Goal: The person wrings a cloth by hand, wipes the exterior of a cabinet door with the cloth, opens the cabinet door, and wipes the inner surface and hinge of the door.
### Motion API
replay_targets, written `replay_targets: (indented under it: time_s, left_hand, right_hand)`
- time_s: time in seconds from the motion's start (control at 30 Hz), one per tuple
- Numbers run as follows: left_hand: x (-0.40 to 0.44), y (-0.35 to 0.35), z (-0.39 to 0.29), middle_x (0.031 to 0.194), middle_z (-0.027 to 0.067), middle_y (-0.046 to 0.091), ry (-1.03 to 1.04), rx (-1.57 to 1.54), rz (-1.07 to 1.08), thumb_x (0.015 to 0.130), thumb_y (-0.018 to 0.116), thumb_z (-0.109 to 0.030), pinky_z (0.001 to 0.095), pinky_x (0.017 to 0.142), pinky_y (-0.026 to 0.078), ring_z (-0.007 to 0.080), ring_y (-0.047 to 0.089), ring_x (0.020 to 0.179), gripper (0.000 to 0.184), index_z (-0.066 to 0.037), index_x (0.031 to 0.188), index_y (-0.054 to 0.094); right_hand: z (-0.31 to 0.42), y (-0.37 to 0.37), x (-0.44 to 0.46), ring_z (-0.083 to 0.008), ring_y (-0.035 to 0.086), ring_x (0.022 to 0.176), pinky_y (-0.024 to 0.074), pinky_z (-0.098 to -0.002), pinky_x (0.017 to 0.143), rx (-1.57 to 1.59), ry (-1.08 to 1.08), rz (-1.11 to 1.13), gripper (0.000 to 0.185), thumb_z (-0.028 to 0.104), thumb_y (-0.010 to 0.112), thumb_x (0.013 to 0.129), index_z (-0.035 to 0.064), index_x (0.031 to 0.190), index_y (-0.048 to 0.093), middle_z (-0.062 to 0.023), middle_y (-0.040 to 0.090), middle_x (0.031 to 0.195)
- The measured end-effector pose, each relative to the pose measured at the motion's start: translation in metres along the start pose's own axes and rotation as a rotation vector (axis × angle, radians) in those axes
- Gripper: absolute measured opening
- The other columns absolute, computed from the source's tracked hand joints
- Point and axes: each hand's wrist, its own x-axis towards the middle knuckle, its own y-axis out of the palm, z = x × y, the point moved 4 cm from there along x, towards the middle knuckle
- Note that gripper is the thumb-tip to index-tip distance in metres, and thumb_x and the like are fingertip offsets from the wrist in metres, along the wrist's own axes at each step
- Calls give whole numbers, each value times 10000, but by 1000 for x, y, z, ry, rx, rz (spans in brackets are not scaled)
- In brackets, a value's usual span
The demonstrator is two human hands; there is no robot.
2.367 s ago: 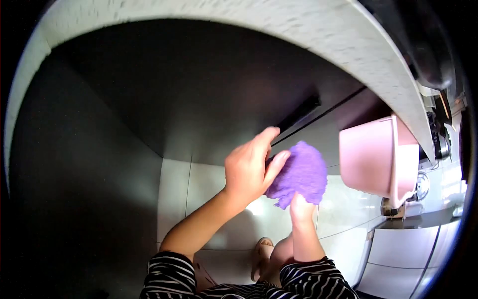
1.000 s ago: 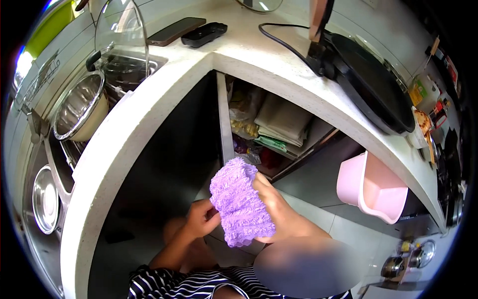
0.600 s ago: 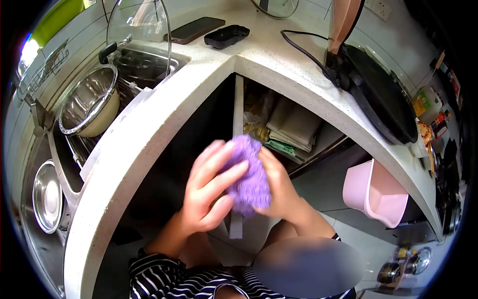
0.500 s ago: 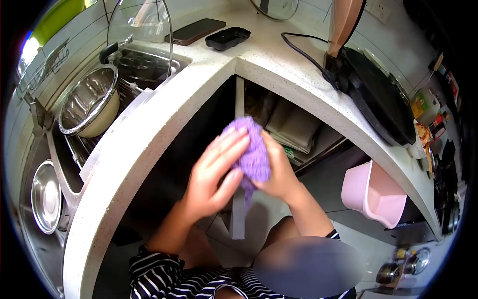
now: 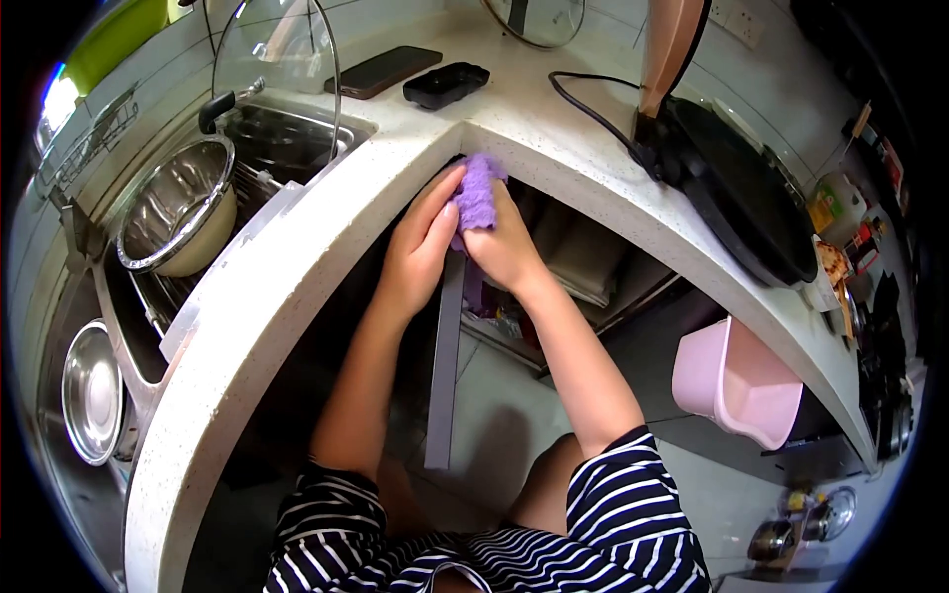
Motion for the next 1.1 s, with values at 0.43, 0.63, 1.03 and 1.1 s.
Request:
replay_targets:
  time_s: [0.43,0.63,1.03,1.1]
  left_hand:
    - [-70,9,-75,1146,193,571,175,270,156,770,536,20,399,960,377,336,527,1088,356,36,1124,577]
    - [-11,14,-5,1272,165,505,108,138,26,877,456,-29,343,1040,288,253,428,1232,320,19,1179,551]
    - [-1,1,7,1224,149,543,90,60,-68,902,442,-61,308,989,346,235,497,1153,293,15,1159,561]
    - [-24,-2,-13,1220,158,544,47,104,-68,902,446,-56,313,989,347,239,497,1156,295,14,1165,559]
  right_hand:
    - [53,-28,-87,-359,536,1049,391,-394,938,138,-47,62,521,102,646,613,-56,1094,528,-207,558,1092]
    - [-8,-25,-24,-218,576,873,434,-315,823,163,127,25,381,83,596,690,-22,1051,538,-143,615,919]
    - [-11,2,-11,-248,553,910,432,-334,808,258,165,-6,300,71,552,774,-14,1055,491,-159,560,972]
    - [12,3,-30,-274,558,899,440,-339,798,248,116,-22,328,45,565,732,-12,1048,500,-167,560,961]
